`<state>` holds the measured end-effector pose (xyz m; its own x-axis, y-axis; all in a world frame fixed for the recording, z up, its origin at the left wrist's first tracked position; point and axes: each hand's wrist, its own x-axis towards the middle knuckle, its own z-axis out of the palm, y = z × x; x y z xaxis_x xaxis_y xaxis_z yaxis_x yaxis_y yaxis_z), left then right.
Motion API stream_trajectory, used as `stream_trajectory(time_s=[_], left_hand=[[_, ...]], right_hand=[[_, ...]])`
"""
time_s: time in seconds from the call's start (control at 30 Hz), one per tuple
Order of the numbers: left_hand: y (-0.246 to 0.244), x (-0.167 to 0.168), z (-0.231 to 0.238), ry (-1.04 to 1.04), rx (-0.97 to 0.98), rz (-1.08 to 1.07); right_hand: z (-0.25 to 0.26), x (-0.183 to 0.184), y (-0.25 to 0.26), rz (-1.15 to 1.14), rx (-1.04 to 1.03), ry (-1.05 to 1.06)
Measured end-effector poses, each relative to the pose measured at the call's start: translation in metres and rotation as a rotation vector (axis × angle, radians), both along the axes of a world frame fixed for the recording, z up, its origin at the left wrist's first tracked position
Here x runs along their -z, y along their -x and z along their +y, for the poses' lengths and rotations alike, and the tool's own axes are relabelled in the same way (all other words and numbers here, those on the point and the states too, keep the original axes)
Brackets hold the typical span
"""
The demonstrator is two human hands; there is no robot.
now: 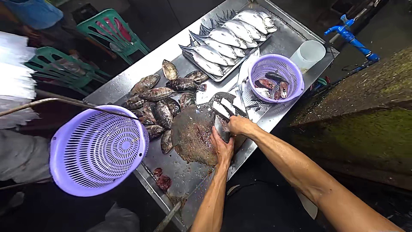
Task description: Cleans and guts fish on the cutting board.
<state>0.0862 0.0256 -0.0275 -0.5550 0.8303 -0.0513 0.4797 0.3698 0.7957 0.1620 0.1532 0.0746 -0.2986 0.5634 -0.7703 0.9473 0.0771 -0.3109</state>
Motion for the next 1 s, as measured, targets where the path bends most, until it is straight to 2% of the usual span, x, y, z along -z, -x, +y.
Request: stream_trajectory(time_s=[0.1, 0.17, 0.2, 0.27, 0.37, 0.47, 0.6, 0.77, 0.9, 1.0], left_hand=[[0.009, -0.005, 0.025, 0.128, 0.046, 0.185], [0.017, -0.002, 0.040, 0.298, 0.112, 0.199], [0.023, 0.000, 0.043, 0.311, 0.142, 0.169], [0.034, 0.003, 0.042, 0.195, 0.133, 0.068], [0.038, 0.013, 0.031, 0.077, 0.004, -0.054], [0.025, 0.022, 0.032, 0.063, -0.080, 0.000], [0.011, 0.028, 0.036, 0.021, -0.157, 0.085], [0.008, 0.029, 0.036, 0.052, -0.146, 0.133], [0.007, 0.030, 0.037, 0.040, -0.162, 0.142], [0.003, 0.032, 0.035, 0.059, -0.170, 0.130]], right_hand=[[-0.011, 0.013, -0.025, 0.075, 0.079, -0.048], [-0.024, 0.024, -0.037, 0.082, 0.114, -0.086], [-0.031, 0.028, -0.042, 0.084, 0.122, -0.104], [-0.042, 0.023, -0.051, 0.083, 0.111, -0.148], [-0.060, 0.004, -0.060, 0.074, 0.056, -0.182], [-0.067, -0.010, -0.056, 0.053, -0.019, -0.150], [-0.066, -0.008, -0.047, 0.011, -0.057, -0.114], [-0.054, -0.008, -0.022, -0.062, -0.087, -0.100], [-0.039, 0.006, 0.005, -0.055, -0.090, -0.105], [-0.032, 0.007, 0.002, -0.060, -0.114, -0.095]])
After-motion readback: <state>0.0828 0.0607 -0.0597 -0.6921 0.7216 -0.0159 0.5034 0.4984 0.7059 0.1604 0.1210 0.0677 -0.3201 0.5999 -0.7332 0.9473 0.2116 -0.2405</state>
